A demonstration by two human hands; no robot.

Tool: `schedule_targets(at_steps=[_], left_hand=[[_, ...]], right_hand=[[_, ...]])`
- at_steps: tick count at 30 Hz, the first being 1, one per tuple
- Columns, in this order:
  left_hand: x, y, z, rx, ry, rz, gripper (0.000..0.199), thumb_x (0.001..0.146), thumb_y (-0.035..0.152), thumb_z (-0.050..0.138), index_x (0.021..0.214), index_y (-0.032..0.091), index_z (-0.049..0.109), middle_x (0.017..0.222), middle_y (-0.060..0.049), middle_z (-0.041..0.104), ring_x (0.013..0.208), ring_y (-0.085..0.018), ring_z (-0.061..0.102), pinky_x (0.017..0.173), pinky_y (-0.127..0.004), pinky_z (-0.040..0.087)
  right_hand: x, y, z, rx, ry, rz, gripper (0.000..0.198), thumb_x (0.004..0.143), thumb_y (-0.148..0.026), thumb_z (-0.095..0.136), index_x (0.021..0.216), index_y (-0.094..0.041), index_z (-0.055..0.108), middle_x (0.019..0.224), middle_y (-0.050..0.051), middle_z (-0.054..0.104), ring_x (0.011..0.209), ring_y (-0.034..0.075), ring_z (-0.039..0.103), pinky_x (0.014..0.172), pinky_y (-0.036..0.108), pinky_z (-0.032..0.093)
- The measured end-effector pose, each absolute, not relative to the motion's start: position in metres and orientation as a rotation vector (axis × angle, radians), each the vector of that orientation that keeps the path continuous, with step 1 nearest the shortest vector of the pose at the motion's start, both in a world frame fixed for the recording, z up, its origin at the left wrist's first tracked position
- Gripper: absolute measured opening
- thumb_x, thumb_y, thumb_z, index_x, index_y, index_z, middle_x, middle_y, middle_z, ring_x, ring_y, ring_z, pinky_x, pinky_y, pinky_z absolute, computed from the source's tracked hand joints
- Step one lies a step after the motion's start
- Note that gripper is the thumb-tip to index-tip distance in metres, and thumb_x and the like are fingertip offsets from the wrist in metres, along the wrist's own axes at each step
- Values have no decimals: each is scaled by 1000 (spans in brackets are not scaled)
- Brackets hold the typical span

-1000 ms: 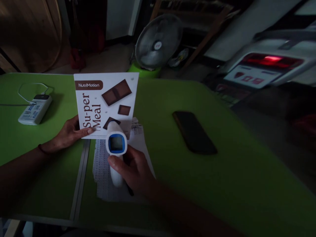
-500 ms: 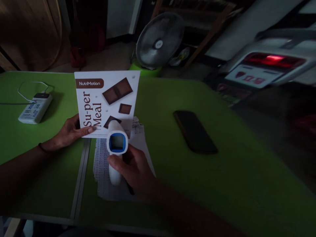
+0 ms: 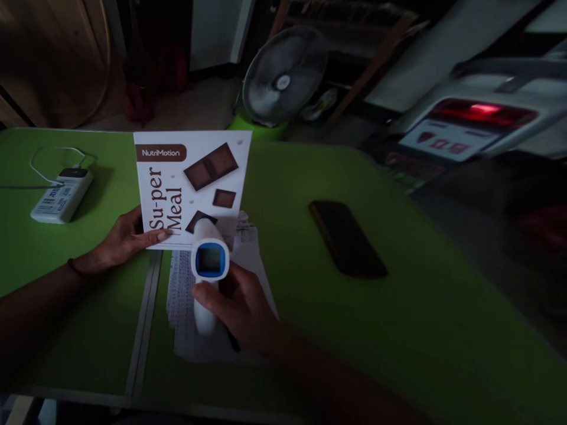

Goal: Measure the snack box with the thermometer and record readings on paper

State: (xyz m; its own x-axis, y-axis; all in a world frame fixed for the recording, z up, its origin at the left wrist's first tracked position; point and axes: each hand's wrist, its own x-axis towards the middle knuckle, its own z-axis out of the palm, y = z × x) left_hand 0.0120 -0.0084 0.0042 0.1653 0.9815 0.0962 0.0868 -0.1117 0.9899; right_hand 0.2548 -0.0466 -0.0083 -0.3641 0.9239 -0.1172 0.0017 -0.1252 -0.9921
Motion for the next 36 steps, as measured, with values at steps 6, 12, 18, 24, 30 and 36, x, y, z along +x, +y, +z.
schedule_targets(at_steps=[6,12,18,24,30,36], left_hand=[[12,-8,3,1415,1101,1116,68,73,45,89,131,19,63,127,-11,77,119,-33,73,104,-52,63],[13,-8,6,1416,1084,1112,70,73,47,88,130,16,62,130,-13,76,120,-33,73,104,-49,63],[12,-7,4,1461,1103,1120,67,74,47,88,129,16,64,126,-12,77,119,-33,73,105,-49,62],[11,-7,4,1452,1111,1162,63,72,49,90,119,14,65,125,-15,76,117,-34,73,100,-49,63],[5,-5,5,1543,1198,1315,60,74,51,88,118,21,60,130,-12,72,120,-34,68,102,-53,60],[-1,3,-1,1656,1362,1339,81,69,63,90,131,22,55,137,-11,68,130,-39,61,108,-55,53]], right_hand=[[254,-46,-5,-1067,-1403,1590,44,72,-59,83,69,-23,58,65,-2,50,60,13,47,52,29,46],[255,-46,-9,-1067,-1398,1604,47,70,-62,84,68,-23,58,66,-1,50,61,13,47,54,30,45],[256,-45,-10,-1067,-1391,1610,44,71,-61,83,71,-23,60,68,-1,53,64,14,48,57,31,45],[258,-47,-8,-1044,-1470,1570,40,74,-57,82,71,-24,60,67,0,56,63,15,52,56,31,48],[305,-13,9,-1223,-1924,1307,36,76,-49,81,103,-25,74,89,6,75,77,24,70,64,35,55],[355,33,-12,-1467,-2167,646,22,70,-32,80,89,-24,73,89,10,73,82,29,68,71,41,52]])
